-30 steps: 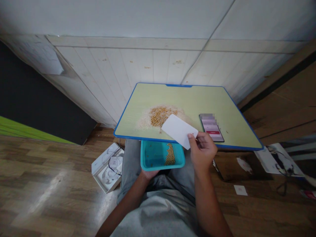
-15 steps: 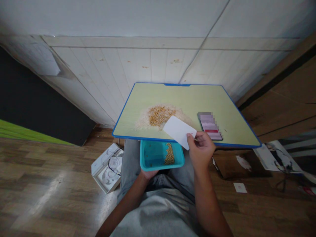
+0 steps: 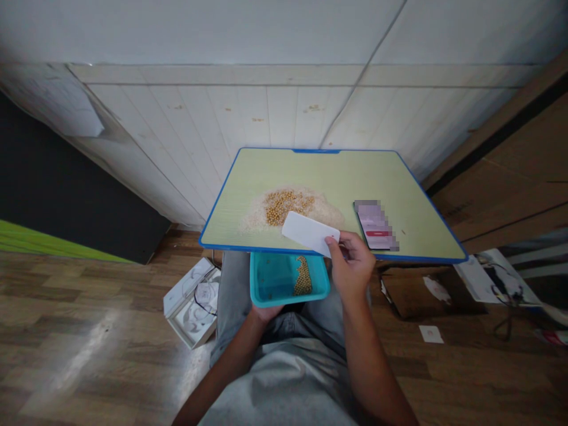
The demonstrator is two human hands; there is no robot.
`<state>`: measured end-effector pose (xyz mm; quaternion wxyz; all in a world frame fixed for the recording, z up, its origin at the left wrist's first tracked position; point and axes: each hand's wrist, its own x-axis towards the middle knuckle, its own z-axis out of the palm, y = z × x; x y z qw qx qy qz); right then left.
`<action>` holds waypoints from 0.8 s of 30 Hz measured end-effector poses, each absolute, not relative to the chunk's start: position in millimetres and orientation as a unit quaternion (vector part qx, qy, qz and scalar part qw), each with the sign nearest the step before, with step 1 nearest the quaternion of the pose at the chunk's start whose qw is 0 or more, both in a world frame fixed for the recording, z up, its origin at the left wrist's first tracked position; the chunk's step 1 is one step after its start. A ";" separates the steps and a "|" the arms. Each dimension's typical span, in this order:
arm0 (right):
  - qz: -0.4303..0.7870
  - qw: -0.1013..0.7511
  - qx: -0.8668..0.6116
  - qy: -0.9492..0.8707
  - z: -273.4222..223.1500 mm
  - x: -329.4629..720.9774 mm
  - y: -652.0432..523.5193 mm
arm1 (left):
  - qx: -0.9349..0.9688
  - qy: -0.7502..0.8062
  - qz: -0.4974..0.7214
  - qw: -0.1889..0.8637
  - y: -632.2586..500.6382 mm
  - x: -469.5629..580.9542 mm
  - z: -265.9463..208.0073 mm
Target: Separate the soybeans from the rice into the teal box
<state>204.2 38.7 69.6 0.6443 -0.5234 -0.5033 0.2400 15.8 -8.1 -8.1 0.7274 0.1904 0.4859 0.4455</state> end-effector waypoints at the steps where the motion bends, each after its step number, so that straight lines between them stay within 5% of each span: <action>1: 0.239 0.645 -0.521 -0.505 69.8 203.6 39.2 | 0.154 0.404 0.482 0.763 -6.8 15.4 -12.1; 7: 0.215 0.665 -0.514 -0.498 70.4 201.0 40.9 | 0.065 0.228 0.516 0.823 -5.2 13.3 -18.4; 19: 0.216 0.647 -0.520 -0.514 70.6 203.2 41.6 | 0.037 0.338 0.506 0.793 -3.4 17.8 -3.9; 24: 0.218 0.649 -0.507 -0.524 72.1 203.2 40.8 | 0.168 0.481 0.459 0.728 -2.4 20.0 3.1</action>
